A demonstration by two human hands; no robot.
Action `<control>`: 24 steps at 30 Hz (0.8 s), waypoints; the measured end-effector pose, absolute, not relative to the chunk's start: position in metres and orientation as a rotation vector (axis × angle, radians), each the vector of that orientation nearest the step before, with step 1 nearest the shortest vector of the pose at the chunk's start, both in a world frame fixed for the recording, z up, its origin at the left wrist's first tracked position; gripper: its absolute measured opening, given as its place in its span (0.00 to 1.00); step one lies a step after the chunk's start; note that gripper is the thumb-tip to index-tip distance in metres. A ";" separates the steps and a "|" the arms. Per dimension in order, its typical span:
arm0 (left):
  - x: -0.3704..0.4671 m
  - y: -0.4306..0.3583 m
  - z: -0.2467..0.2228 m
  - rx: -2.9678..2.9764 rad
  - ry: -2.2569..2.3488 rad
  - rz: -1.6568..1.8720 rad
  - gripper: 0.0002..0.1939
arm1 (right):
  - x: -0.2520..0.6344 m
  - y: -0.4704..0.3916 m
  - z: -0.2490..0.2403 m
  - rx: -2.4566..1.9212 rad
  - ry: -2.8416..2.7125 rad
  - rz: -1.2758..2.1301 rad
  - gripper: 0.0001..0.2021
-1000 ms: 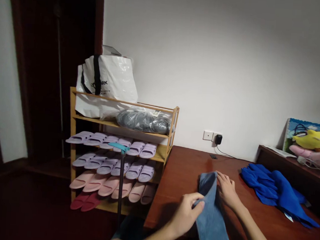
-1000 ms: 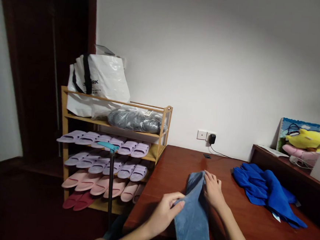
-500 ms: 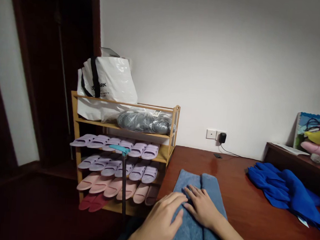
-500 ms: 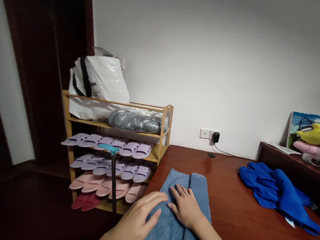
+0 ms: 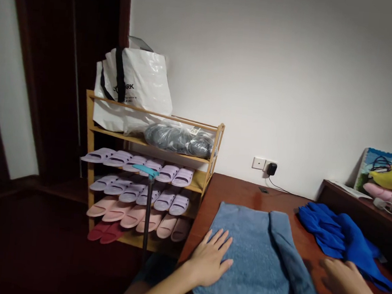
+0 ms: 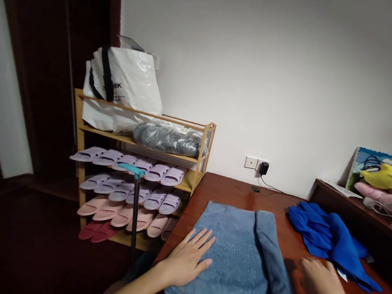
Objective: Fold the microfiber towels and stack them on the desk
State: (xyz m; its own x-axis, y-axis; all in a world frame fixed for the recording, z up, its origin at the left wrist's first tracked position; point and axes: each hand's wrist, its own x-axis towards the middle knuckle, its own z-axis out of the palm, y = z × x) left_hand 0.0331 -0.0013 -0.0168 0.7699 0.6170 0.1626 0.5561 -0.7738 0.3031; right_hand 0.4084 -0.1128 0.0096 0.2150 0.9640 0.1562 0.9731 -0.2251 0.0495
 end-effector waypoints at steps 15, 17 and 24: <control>0.020 -0.006 -0.017 2.775 1.034 0.313 0.31 | 0.374 -0.132 -0.046 -2.249 -1.928 -0.060 0.29; 0.020 -0.007 -0.017 2.774 1.049 0.299 0.31 | 0.414 -0.137 -0.052 -2.324 -1.902 -0.006 0.30; 0.022 -0.006 -0.017 2.804 1.058 0.269 0.31 | 0.531 -0.177 -0.060 -2.479 -1.521 -0.121 0.34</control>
